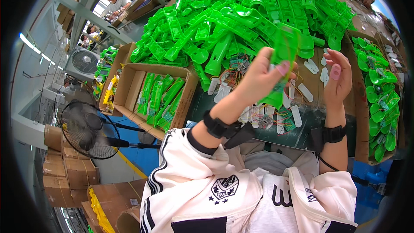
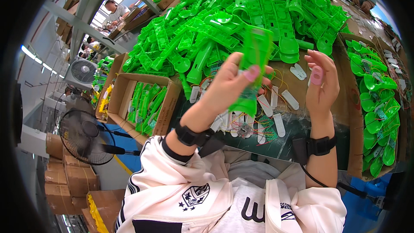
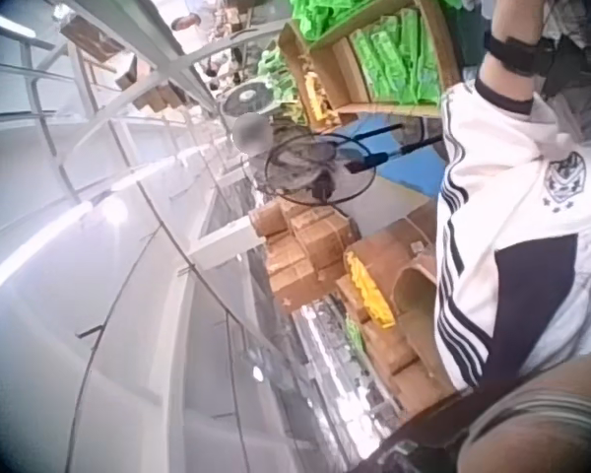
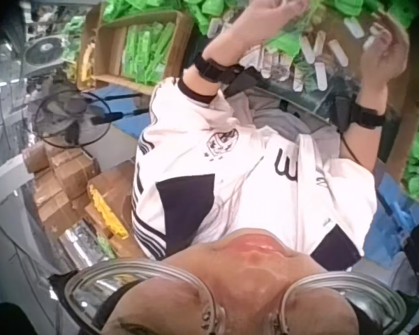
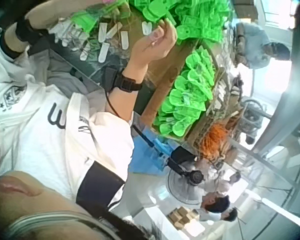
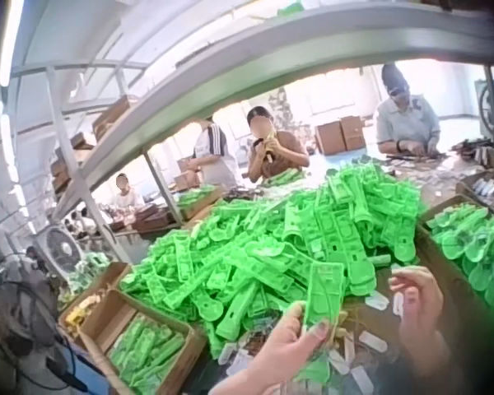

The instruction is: The person picks up a green plastic flashlight housing and a white plastic switch cover, fits the switch cover into the housing, and then inserts a circuit board with attached wires into the housing before placing the assembled unit into a cardboard box.

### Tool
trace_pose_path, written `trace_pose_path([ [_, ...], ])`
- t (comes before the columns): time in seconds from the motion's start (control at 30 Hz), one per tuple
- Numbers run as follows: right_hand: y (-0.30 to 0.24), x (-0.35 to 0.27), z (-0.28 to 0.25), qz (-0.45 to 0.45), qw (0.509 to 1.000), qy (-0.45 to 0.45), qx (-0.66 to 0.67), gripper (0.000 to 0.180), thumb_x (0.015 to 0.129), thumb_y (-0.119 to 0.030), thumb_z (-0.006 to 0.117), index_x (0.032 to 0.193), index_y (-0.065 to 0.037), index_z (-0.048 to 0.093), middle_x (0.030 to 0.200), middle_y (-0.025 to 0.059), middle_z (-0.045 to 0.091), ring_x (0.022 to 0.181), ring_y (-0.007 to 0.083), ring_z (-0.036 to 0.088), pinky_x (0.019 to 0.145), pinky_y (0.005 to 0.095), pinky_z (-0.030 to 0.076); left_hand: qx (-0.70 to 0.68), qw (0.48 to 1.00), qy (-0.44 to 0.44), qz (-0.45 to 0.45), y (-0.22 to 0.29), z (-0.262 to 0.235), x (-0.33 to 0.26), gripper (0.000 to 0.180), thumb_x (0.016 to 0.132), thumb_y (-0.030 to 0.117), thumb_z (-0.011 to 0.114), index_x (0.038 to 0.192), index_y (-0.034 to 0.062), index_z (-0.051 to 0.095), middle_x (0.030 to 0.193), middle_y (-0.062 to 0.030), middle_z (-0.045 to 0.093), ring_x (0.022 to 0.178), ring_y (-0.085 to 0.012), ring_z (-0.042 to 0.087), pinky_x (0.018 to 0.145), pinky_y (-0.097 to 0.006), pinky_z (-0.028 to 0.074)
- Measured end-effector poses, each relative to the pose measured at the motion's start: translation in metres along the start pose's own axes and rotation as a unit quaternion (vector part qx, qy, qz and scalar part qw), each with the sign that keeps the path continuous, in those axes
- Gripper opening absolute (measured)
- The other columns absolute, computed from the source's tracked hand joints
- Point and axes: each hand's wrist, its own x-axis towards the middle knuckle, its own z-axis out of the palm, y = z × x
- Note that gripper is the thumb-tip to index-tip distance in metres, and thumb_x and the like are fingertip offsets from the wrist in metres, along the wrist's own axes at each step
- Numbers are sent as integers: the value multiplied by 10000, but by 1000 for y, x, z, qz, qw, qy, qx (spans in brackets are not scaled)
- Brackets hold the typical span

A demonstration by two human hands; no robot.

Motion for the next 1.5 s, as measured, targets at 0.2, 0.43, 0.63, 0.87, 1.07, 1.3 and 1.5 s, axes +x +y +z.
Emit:
trace_pose_path([
  [0.2,14,-16,-8,135,978,-123,-97,310,935,-251,349,755,-14,437,625,47,429,549,126,406,508,261,339,-28,971,224,-83,84,-89,-51,341,828,209,480,1093,3,422,957,-162,575,695,-196,585,612,-303,504],
  [0.43,6,-17,-1,157,972,-167,-43,289,937,-239,343,797,-6,442,654,111,464,583,230,451,560,312,373,434,836,293,-164,135,-200,-120,385,725,163,489,1074,10,432,978,-128,521,860,-214,512,758,-334,429],
  [0.63,3,-19,7,167,969,-179,-32,256,931,-217,356,806,-11,443,644,110,463,561,229,441,541,327,368,651,617,313,-312,124,-239,-131,558,751,244,506,1216,-21,351,1212,-233,419,1143,-329,397,921,-393,335],
  [0.87,14,-16,-9,151,974,-169,21,334,925,-240,346,722,-8,476,608,96,453,532,206,431,507,302,344,566,799,205,-12,129,-144,-98,308,908,255,396,884,-4,560,768,-83,557,773,-167,537,721,-278,420],
  [1.07,13,-19,2,146,967,-204,-31,337,916,-230,355,706,-1,486,619,105,472,563,211,479,514,315,360,390,907,128,89,42,-54,-69,266,914,193,360,735,32,475,662,-20,476,618,-103,447,588,-240,387],
  [1.3,20,-2,11,137,973,-90,-160,178,813,-177,549,864,-12,507,768,94,528,671,242,519,617,307,425,-60,986,-37,153,32,-57,4,240,868,241,409,671,111,369,632,7,347,615,-134,387,691,-309,387],
  [1.5,37,15,36,68,900,-200,-381,427,716,-297,652,988,-2,506,1069,175,475,932,327,517,811,389,427,-345,914,-144,155,9,-79,46,210,868,210,413,684,121,363,654,13,343,632,-134,360,725,-311,361],
])
